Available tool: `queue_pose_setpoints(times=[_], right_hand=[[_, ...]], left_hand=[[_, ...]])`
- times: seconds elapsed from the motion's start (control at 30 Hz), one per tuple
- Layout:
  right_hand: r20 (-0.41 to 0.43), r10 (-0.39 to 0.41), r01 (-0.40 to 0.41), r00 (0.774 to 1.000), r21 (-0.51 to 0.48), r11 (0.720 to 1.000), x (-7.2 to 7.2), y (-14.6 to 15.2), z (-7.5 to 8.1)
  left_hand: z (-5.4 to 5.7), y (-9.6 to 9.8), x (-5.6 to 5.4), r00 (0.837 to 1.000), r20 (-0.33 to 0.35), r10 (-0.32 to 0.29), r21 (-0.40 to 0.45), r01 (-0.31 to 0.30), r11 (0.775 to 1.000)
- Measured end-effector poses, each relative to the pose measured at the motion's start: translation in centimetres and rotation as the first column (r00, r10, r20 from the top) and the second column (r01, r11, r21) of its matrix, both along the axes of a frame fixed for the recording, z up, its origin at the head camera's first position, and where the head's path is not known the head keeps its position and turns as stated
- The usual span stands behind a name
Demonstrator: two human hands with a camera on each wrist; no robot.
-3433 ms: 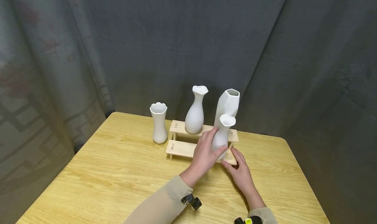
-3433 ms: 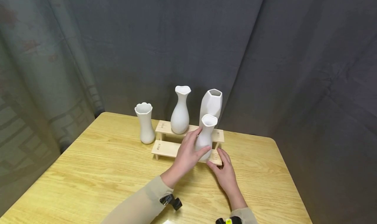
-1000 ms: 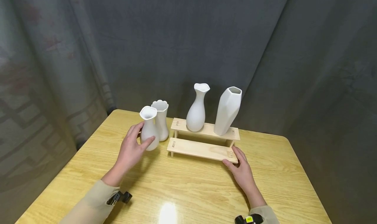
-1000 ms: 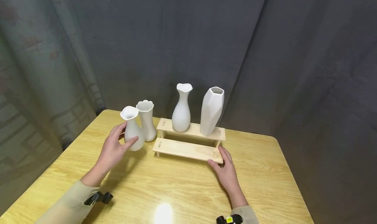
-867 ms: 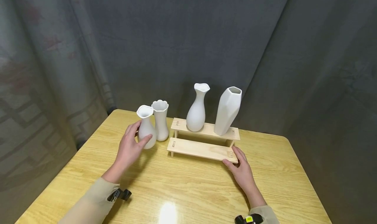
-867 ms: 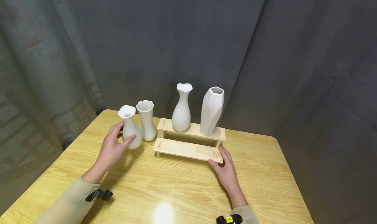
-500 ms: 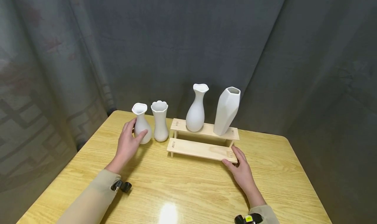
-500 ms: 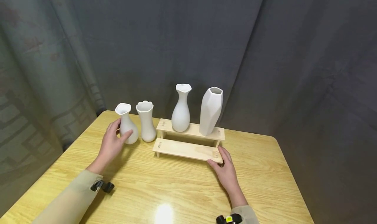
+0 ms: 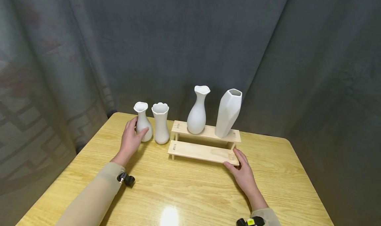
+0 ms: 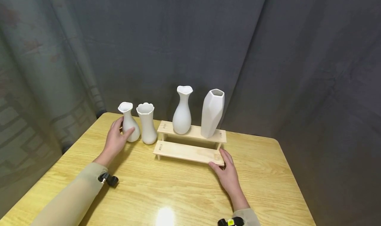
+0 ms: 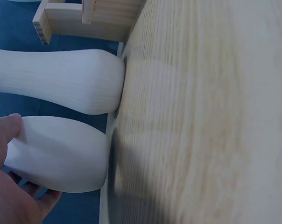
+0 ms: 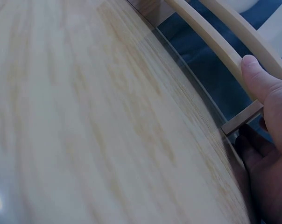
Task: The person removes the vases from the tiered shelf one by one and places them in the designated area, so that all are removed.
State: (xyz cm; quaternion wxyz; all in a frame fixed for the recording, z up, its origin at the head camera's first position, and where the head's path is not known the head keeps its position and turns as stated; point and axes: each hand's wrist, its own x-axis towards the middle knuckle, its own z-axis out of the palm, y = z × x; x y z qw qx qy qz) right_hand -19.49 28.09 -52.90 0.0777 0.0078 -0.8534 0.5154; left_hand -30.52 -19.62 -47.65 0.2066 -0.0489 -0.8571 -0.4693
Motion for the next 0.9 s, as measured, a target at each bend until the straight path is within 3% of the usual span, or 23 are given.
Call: queue_pose_setpoints(times=[0.53, 0.9], right_hand=[[-0.007, 0.003, -0.003, 1.000, -0.015, 1.000, 0.2, -0.1, 0.2], [0.012, 0.011, -0.010, 1.000, -0.024, 1.000, 0.2, -0.2, 0.4]], left_hand=[[-0.4, -0.2, -1.3, 0.998, 0.055, -0.009, -0.012, 0.010, 1.000], [-0.9, 0.0, -1.3, 0.998, 0.070, 0.002, -0.004, -0.002, 1.000]])
